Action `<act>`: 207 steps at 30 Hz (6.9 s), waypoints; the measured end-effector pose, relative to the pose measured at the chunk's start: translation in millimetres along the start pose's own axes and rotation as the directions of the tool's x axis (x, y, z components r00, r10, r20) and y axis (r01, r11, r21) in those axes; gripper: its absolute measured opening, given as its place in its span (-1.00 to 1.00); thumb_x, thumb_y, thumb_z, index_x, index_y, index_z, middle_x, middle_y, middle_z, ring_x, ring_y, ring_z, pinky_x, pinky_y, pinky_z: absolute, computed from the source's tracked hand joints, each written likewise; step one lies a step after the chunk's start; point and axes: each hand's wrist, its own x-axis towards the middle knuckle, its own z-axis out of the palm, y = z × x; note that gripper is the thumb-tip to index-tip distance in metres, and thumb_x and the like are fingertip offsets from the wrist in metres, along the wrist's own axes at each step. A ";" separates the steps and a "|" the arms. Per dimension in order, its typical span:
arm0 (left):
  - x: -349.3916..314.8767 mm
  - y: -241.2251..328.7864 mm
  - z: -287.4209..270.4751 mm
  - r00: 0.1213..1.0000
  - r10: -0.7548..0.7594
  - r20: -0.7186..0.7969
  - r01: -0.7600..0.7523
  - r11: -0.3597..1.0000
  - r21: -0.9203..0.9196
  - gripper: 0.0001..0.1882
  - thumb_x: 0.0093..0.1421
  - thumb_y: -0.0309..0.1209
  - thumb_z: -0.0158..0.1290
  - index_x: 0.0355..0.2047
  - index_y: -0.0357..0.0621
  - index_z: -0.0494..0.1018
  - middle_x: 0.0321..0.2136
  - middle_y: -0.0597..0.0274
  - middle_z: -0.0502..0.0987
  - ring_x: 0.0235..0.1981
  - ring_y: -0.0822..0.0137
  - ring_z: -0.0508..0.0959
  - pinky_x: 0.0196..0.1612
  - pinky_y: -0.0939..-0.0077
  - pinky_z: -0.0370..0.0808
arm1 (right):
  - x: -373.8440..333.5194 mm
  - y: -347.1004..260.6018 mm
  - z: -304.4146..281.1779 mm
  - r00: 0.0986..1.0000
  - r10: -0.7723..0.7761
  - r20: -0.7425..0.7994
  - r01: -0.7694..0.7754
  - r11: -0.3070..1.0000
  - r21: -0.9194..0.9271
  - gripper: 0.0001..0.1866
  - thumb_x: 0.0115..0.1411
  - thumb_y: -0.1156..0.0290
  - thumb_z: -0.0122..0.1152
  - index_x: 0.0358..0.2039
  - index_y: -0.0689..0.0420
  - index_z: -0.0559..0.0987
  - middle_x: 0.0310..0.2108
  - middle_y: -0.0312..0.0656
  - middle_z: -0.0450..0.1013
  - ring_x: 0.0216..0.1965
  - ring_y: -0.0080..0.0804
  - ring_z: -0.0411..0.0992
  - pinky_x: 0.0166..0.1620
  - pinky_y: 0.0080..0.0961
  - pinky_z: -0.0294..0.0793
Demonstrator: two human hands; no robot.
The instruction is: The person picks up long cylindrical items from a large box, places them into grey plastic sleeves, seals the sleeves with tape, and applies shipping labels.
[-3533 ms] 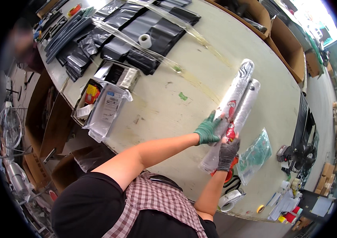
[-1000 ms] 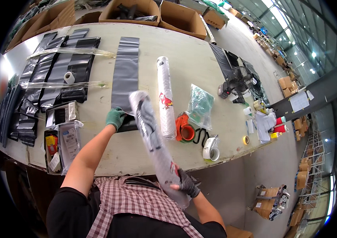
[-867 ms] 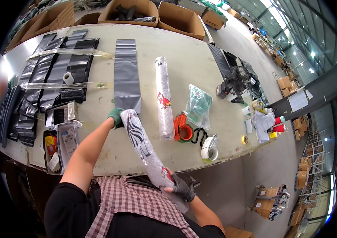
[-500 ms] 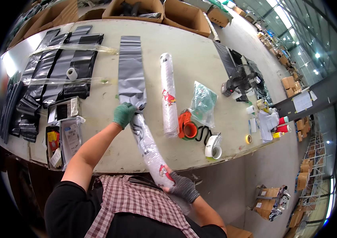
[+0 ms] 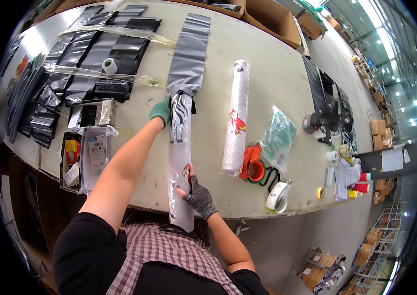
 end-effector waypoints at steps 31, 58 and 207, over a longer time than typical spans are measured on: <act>-215.2 -24.5 -50.7 0.836 -0.076 0.544 0.064 0.997 0.040 -0.66 -0.04 -0.26 -0.02 -0.27 -0.11 0.56 -0.32 -0.05 0.56 -0.26 -0.05 0.54 -0.15 0.22 0.45 | 34.7 45.8 5.3 0.993 -0.115 0.035 0.120 0.975 -0.185 -0.65 0.07 0.20 0.20 -0.17 0.12 0.57 -0.38 0.02 0.53 -0.29 -0.03 0.51 -0.20 -0.29 0.47; -292.2 -247.3 -253.4 0.979 -0.116 -0.170 0.172 0.916 0.364 -0.62 -0.25 -0.34 0.34 -0.37 -0.10 0.50 -0.39 0.15 0.51 -0.35 0.09 0.52 -0.23 0.31 0.46 | 21.5 15.8 81.6 0.827 -0.517 0.220 0.548 0.829 -0.115 -0.90 0.12 0.39 0.12 -0.34 0.06 0.55 -0.39 -0.08 0.45 -0.34 -0.13 0.46 -0.25 -0.30 0.46; -354.3 -88.3 -70.6 0.860 0.507 -0.059 -0.508 0.843 -0.176 -0.65 0.02 -0.54 0.09 -0.14 -0.01 0.48 -0.26 0.11 0.52 -0.33 0.09 0.53 -0.28 0.36 0.51 | 30.1 56.4 21.0 0.909 -0.030 0.416 -0.165 0.890 0.425 -0.59 0.25 0.11 0.07 -0.30 0.27 0.58 -0.46 -0.20 0.53 -0.43 -0.46 0.51 -0.31 -0.53 0.51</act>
